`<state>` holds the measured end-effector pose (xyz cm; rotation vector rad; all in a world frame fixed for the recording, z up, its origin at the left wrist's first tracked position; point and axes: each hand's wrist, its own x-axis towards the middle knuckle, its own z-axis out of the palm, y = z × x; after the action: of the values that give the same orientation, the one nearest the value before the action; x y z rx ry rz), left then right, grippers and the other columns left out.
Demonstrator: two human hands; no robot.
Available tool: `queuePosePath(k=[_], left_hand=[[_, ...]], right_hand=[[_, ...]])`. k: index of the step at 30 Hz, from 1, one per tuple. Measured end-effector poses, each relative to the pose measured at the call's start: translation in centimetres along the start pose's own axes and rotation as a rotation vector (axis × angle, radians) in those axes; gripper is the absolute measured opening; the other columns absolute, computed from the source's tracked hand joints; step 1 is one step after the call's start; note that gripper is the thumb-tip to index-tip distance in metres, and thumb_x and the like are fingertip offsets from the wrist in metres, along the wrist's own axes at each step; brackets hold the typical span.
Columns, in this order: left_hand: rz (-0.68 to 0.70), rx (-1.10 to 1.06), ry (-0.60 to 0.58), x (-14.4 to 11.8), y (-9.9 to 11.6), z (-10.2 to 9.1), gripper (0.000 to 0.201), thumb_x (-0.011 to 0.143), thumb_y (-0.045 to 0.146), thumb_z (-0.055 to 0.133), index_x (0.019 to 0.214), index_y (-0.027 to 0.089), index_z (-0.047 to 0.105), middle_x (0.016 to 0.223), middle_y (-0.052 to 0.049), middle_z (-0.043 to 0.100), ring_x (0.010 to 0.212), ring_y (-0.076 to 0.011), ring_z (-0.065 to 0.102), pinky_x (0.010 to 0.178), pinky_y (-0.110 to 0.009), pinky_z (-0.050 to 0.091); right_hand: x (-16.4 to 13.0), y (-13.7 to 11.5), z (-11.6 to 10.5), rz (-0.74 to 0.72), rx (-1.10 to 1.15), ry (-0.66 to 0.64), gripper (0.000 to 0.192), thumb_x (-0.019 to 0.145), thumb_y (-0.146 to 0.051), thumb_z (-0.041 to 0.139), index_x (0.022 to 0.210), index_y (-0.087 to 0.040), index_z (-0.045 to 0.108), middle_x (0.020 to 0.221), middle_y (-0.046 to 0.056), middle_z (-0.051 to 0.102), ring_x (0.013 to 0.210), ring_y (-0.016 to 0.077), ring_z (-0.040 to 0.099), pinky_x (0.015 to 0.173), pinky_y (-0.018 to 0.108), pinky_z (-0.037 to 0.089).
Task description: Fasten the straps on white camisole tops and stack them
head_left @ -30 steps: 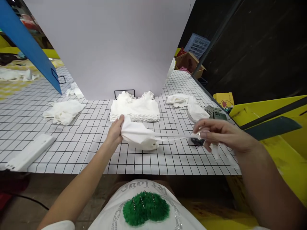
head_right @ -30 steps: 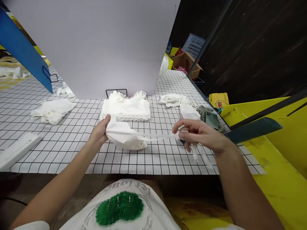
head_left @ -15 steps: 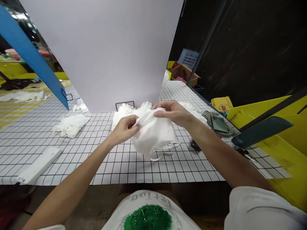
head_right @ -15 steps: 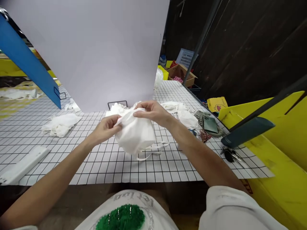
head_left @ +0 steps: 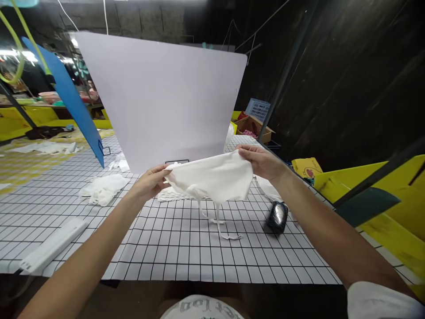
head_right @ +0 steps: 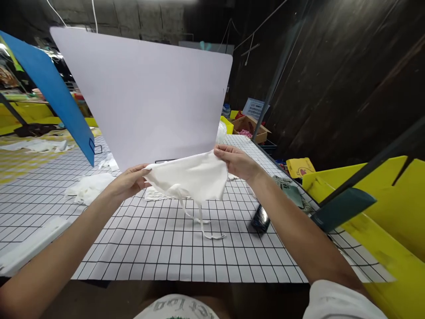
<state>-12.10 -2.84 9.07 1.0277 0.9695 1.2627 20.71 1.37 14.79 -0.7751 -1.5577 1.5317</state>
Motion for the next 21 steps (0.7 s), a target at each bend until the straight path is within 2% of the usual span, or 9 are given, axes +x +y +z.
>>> queuePosePath(k=[3,6,8,11,15,19,21], left_hand=[[0.056,-0.185,-0.113,-0.6,0.1,0.1,0.022,0.070,0.034,0.083,0.080,0.018,0.073,0.076,-0.004,0.071,0.071,-0.0170,0.067,0.066,-0.027,0.056],[-0.001,-0.091,-0.275,-1.4,0.1,0.0,0.042,0.064,0.056,0.083,0.059,0.018,0.067,0.058,-0.005,0.065,0.056,-0.0205,0.064,0.053,-0.030,0.053],[-0.049,-0.001,-0.335,-1.5,0.3,-0.3,0.053,0.058,0.066,0.083,0.051,0.018,0.063,0.049,-0.006,0.060,0.051,-0.0220,0.063,0.049,-0.032,0.052],[-0.026,0.055,-0.327,-1.1,1.0,-1.0,0.052,0.057,0.066,0.085,0.056,0.017,0.067,0.051,-0.006,0.063,0.052,-0.0208,0.063,0.050,-0.028,0.051],[0.051,0.103,-0.295,-0.3,2.5,-1.8,0.038,0.065,0.047,0.089,0.066,0.013,0.073,0.062,-0.006,0.068,0.056,-0.0150,0.062,0.054,-0.023,0.050],[0.149,0.134,-0.252,0.0,4.3,-2.1,0.032,0.068,0.042,0.088,0.067,0.014,0.074,0.069,-0.007,0.070,0.065,-0.0156,0.062,0.063,-0.025,0.053],[0.184,0.156,-0.212,0.1,5.2,-2.3,0.031,0.066,0.041,0.088,0.065,0.014,0.072,0.066,-0.006,0.068,0.061,-0.0152,0.059,0.060,-0.026,0.052]], right_hand=[[0.4,0.4,-0.9,0.023,-0.021,0.023,0.041,0.069,-0.044,0.088,0.075,-0.016,0.059,0.066,-0.004,0.054,0.054,0.0058,0.049,0.048,0.017,0.040],[0.8,0.7,-2.0,-0.015,-0.013,0.111,0.043,0.066,-0.044,0.089,0.077,-0.017,0.058,0.068,-0.004,0.057,0.055,0.0066,0.051,0.049,0.018,0.042],[1.0,0.6,-2.4,-0.039,-0.006,0.155,0.044,0.065,-0.044,0.090,0.078,-0.018,0.057,0.068,-0.004,0.058,0.055,0.0073,0.052,0.049,0.019,0.042],[0.9,0.1,-2.6,-0.048,-0.015,0.172,0.045,0.062,-0.043,0.091,0.075,-0.018,0.056,0.067,-0.004,0.058,0.055,0.0078,0.052,0.049,0.019,0.042],[0.9,-0.6,-2.7,-0.039,-0.054,0.148,0.043,0.062,-0.041,0.092,0.073,-0.016,0.058,0.066,-0.004,0.058,0.056,0.0074,0.053,0.050,0.019,0.042],[0.7,-1.3,-2.6,-0.075,-0.001,0.119,0.041,0.061,-0.041,0.093,0.074,-0.016,0.063,0.067,-0.004,0.058,0.059,0.0065,0.054,0.055,0.018,0.046],[0.4,-1.8,-2.4,-0.053,-0.021,0.072,0.041,0.060,-0.043,0.093,0.076,-0.016,0.065,0.067,-0.004,0.059,0.057,0.0066,0.054,0.051,0.018,0.045]])
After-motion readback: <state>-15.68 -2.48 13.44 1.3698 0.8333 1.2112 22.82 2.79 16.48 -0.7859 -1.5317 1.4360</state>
